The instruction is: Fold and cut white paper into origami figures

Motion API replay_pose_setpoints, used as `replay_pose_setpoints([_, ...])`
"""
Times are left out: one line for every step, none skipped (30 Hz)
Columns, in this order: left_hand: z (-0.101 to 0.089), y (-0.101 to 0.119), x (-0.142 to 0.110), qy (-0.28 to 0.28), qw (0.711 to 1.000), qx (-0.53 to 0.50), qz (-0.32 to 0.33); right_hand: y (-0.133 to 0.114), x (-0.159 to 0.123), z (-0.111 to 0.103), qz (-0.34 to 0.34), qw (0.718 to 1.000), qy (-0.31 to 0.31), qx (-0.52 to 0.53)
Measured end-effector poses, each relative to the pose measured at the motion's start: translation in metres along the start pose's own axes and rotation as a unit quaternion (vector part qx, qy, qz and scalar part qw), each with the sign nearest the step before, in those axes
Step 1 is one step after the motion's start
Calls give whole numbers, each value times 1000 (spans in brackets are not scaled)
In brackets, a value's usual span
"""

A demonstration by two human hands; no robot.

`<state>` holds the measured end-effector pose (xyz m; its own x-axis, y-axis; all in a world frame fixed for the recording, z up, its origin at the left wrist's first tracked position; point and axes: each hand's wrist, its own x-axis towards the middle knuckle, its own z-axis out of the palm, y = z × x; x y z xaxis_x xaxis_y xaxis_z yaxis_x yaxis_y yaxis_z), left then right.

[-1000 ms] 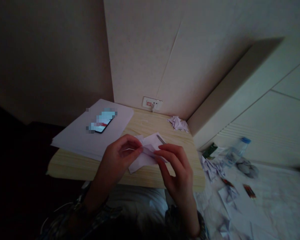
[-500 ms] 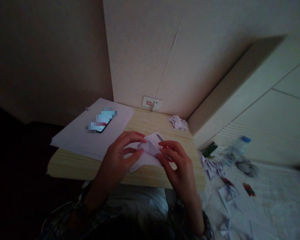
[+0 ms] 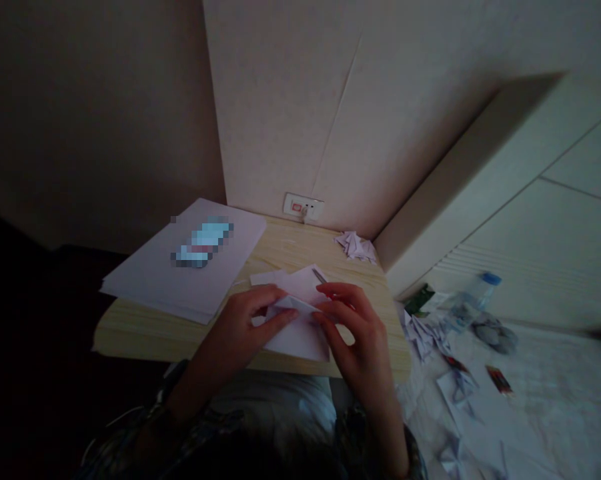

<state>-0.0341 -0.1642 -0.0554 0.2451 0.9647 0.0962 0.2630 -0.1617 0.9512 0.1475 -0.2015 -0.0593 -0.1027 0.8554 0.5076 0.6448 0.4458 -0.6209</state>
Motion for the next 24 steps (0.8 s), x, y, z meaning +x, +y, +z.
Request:
replay_pose_setpoints([0,1,0,-3,1000,3,-11,0,0,-1,8,1000,4,6])
replay_pose_setpoints([0,1,-1,1,1000,-1,-20,1,0,-1,19,1000,7,12])
replay_pose_setpoints([0,2,-1,8,1000,-11,-27,2,0,-1,30,999,10,21])
replay_pose_setpoints([-1,2,-1,17,999,-23,-34,3,0,-2,40,999,10,31])
replay_pose_setpoints([-1,2,-2,26,998,-37,-41,4,0,-2,47,998,11,42])
replay_pose_setpoints([-2,2,-2,32,997,-48,-48,4,1,-2,53,997,14,53])
replay_pose_setpoints([-2,2,-2,35,996,-58,-55,5,2,-2,56,996,19,63])
replay_pose_setpoints([-3,2,-2,35,995,-66,-60,5,2,-2,61,995,24,73])
replay_pose_setpoints([-3,1,-1,34,995,-74,-64,4,3,-1,65,994,30,82])
replay_pose_setpoints([-3,1,-1,32,994,-83,-65,4,3,-1,69,993,34,90])
replay_pose_setpoints([-3,1,-1,32,993,-91,-62,3,4,-1,73,992,38,97])
replay_pose_setpoints([-3,1,-1,34,993,-99,-57,2,4,-1,75,991,39,102])
replay_pose_setpoints([-3,1,-1,40,992,-104,-55,1,4,0,76,991,42,106])
replay_pose_setpoints([-2,2,-1,46,992,-105,-56,0,4,0,78,990,45,107])
replay_pose_setpoints([-2,3,-2,52,991,-106,-62,0,4,0,81,990,49,106])
replay_pose_setpoints([-2,4,-3,56,990,-108,-72,-1,4,0,85,989,53,106])
replay_pose_setpoints([-1,6,-4,60,988,-113,-85,-1,5,-1,90,989,54,107])
replay_pose_setpoints([-1,7,-5,62,986,-120,-97,-1,5,-1,94,988,54,110])
replay_pose_setpoints([0,8,-5,63,984,-127,-105,0,5,-1,99,987,55,115])
replay_pose_setpoints([0,10,-6,66,983,-133,-108,0,5,-1,105,986,57,119])
replay_pose_setpoints([0,10,-6,72,982,-136,-106,1,4,0,112,984,61,123])
replay_pose_setpoints([0,11,-6,77,983,-136,-102,2,4,0,119,982,66,128])
replay_pose_setpoints([0,11,-6,85,983,-133,-94,3,4,1,127,980,73,135])
replay_pose_setpoints([0,11,-5,92,983,-131,-86,3,3,1,134,977,79,146])
